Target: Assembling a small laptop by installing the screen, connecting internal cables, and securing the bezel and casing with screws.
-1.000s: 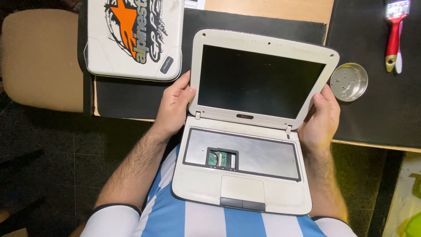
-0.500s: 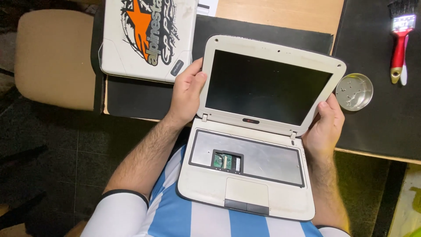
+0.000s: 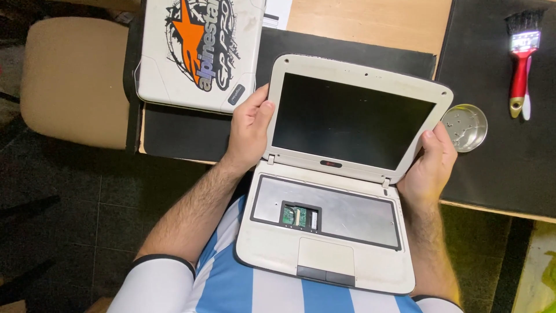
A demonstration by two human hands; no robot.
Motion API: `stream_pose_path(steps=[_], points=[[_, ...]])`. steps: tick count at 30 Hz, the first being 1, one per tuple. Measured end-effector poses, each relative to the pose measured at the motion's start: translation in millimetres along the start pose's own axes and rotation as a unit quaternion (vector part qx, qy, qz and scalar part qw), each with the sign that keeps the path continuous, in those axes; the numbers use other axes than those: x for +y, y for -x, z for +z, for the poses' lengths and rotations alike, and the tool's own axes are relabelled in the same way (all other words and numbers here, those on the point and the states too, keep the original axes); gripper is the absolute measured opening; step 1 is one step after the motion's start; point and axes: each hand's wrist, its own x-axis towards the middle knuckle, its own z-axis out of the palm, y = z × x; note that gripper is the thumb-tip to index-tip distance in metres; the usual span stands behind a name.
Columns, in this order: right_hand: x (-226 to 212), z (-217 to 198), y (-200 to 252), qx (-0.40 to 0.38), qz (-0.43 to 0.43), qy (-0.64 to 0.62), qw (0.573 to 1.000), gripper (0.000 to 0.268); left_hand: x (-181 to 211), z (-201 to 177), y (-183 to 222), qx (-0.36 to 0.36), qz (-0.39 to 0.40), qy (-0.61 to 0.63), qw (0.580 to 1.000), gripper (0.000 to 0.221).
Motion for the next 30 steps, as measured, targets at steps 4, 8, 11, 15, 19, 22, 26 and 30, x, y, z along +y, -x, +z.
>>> stream_pose_path(steps=[4,8,11,15,19,22,26,30], points=[[-19.7,13.3,6.7,0.004,0.004,0.011,1.000,0.046,-11.8,0.2,-4.3,-0.003,-0.010,0.039,0.999,0.044],[-21.6,16.2,6.9,0.009,0.007,-0.009,1.000,0.044,-3.2,0.5,-17.9,-0.026,-0.002,0.028,0.999,0.047],[-7.9,6.1,7.7,0.016,0.010,-0.017,1.000,0.043,-0.9,1.5,-20.9,-0.028,0.007,-0.013,0.999,0.048],[-22.7,17.8,7.9,0.013,0.009,-0.030,0.999,0.043,-5.1,0.6,-21.0,-0.028,0.008,-0.026,0.999,0.048],[-46.7,29.9,3.5,0.004,0.016,-0.025,1.000,0.042,0.8,2.7,-21.8,-0.032,0.000,-0.024,0.999,0.048],[-90.7,58.7,8.0,0.023,0.020,-0.044,0.999,0.034,13.3,9.4,-19.3,-0.013,0.019,-0.095,0.995,0.051],[-93.7,61.9,9.5,0.038,0.019,-0.023,0.999,0.027,12.9,8.4,-22.1,-0.020,0.007,-0.059,0.998,0.049],[-89.5,58.1,8.9,0.034,0.022,-0.040,0.998,0.023,11.5,8.5,-31.5,-0.024,0.014,-0.013,1.000,0.052]])
